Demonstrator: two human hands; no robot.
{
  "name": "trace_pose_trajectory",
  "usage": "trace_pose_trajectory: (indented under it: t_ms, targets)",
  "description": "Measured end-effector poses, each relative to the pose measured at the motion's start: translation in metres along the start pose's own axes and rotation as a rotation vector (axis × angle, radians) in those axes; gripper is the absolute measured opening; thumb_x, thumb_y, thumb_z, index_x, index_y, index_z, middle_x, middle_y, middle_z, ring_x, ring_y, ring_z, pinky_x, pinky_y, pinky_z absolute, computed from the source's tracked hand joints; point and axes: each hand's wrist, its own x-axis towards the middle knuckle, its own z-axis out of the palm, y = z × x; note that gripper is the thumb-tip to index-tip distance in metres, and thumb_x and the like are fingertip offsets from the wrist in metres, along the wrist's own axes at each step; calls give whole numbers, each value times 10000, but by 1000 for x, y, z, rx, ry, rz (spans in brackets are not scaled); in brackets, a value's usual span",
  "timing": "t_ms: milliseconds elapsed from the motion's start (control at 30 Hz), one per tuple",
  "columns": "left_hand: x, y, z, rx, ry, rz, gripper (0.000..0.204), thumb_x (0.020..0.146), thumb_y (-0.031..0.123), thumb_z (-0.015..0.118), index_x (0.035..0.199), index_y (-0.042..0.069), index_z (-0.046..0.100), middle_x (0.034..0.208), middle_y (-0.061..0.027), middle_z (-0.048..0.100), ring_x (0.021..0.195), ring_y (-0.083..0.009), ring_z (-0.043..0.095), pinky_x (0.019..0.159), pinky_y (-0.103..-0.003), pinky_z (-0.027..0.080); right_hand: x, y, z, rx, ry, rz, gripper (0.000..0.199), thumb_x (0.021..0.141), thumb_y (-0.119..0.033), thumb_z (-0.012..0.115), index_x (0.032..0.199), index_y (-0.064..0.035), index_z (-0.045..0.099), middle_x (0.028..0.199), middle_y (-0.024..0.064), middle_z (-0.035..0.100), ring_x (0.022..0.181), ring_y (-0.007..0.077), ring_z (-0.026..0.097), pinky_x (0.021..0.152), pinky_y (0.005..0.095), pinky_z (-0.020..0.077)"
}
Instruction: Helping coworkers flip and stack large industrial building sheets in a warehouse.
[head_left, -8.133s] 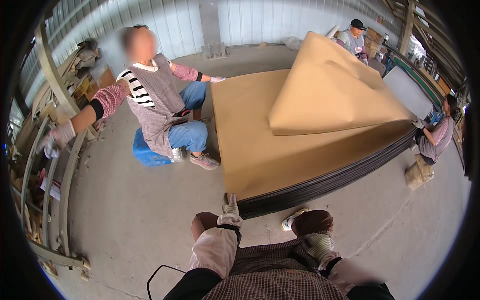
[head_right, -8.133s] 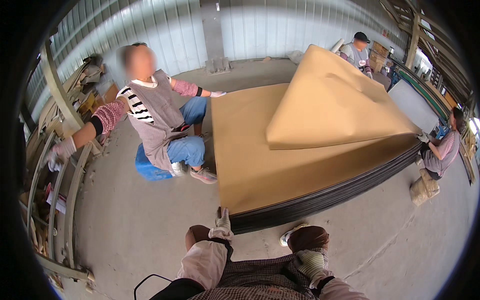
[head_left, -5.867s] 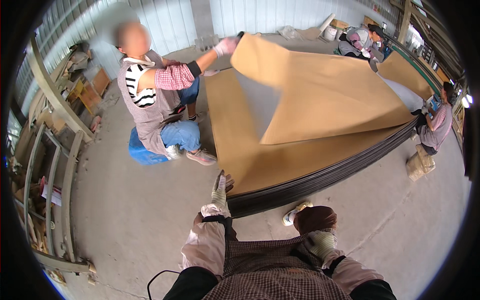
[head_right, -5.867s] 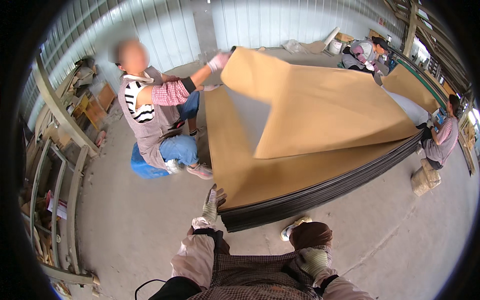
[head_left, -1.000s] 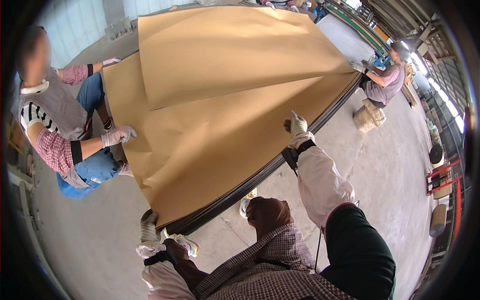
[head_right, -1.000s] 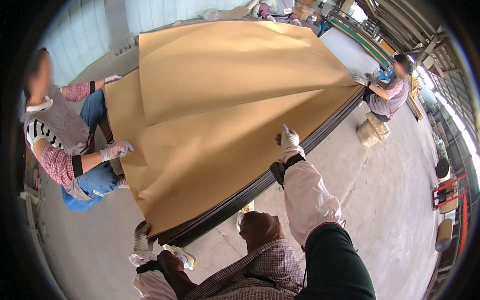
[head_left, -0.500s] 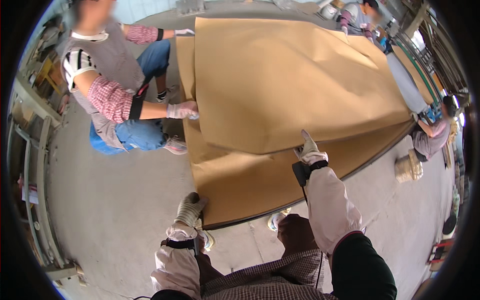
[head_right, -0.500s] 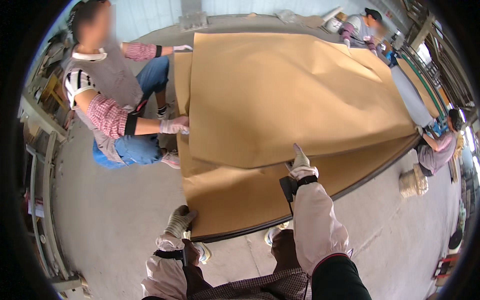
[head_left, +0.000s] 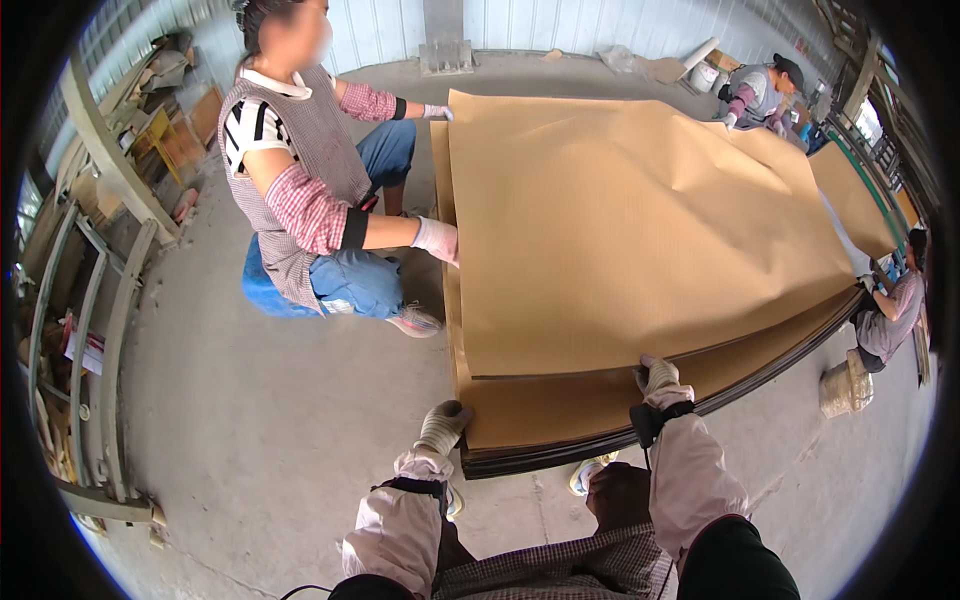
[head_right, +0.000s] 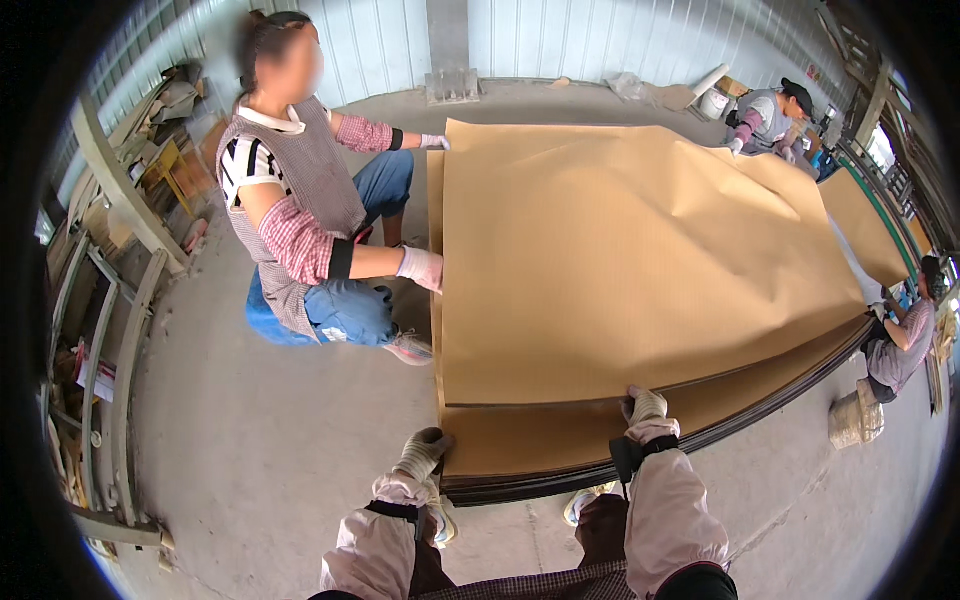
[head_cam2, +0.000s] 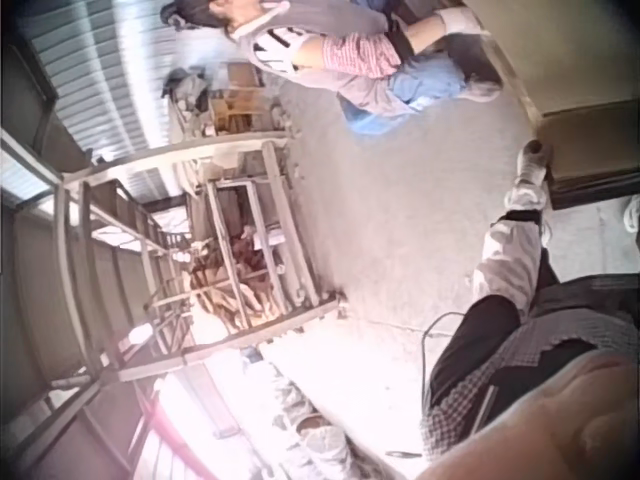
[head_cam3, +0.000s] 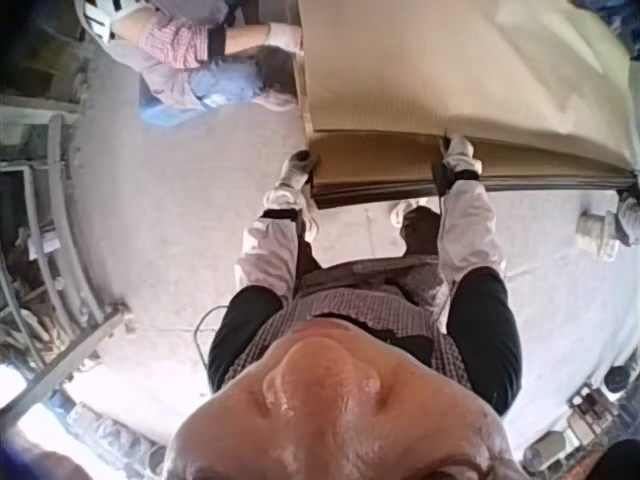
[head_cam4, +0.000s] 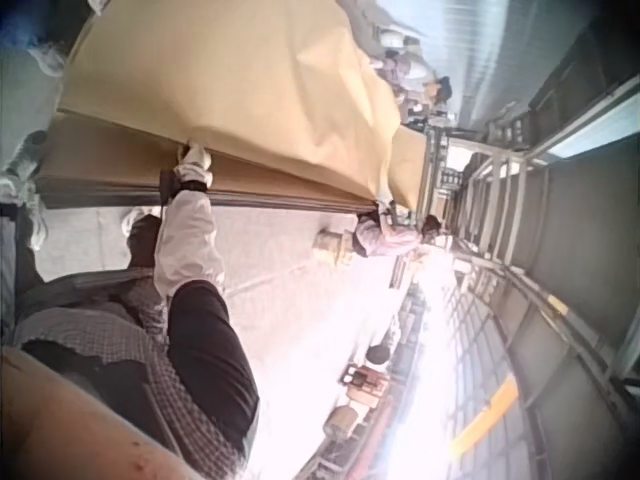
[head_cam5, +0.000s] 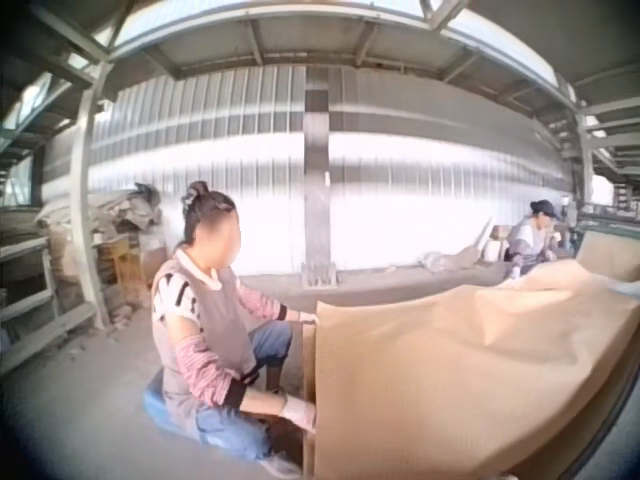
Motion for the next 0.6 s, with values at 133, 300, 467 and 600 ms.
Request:
trace_pose_trajectory:
  t_ms: [133, 300, 467, 600]
  targets:
    - [10, -6, -4, 35, 0, -92, 377, 829, 266, 676, 1039, -44, 642, 860, -112, 675, 746, -190, 632, 668, -316, 506, -31, 4, -12, -180, 15, -32, 67, 814, -74, 663, 828, -102, 603, 709, 75, 648, 572, 192, 630, 493, 331, 545]
    - [6, -15, -6, -35, 24, 10, 369, 812, 280, 730, 1029, -9, 653, 861, -73, 685, 721, -176, 628, 672, -307, 507, -40, 1, -52, -308, -29, -22, 46, 825, -101, 642, 833, -88, 599, 718, 95, 658, 558, 214, 637, 477, 346, 556]
    - [-6, -25, -9, -206, 103, 57, 379, 833, 339, 714, 1035, 26, 641, 841, -58, 677, 700, -158, 629, 635, -307, 510, -56, 6, -78, -334, -45, -27, 67, 829, -102, 634, 887, -76, 611, 743, 105, 675, 611, 230, 668, 499, 353, 561]
    - [-32, -13, 1, -390, 168, 176, 403, 864, 427, 664, 1035, 64, 629, 867, -45, 672, 683, -140, 621, 594, -289, 485, -67, 10, -92, -624, -100, -238, 86, 829, -128, 642, 909, -105, 623, 714, 92, 669, 577, 230, 653, 475, 376, 530]
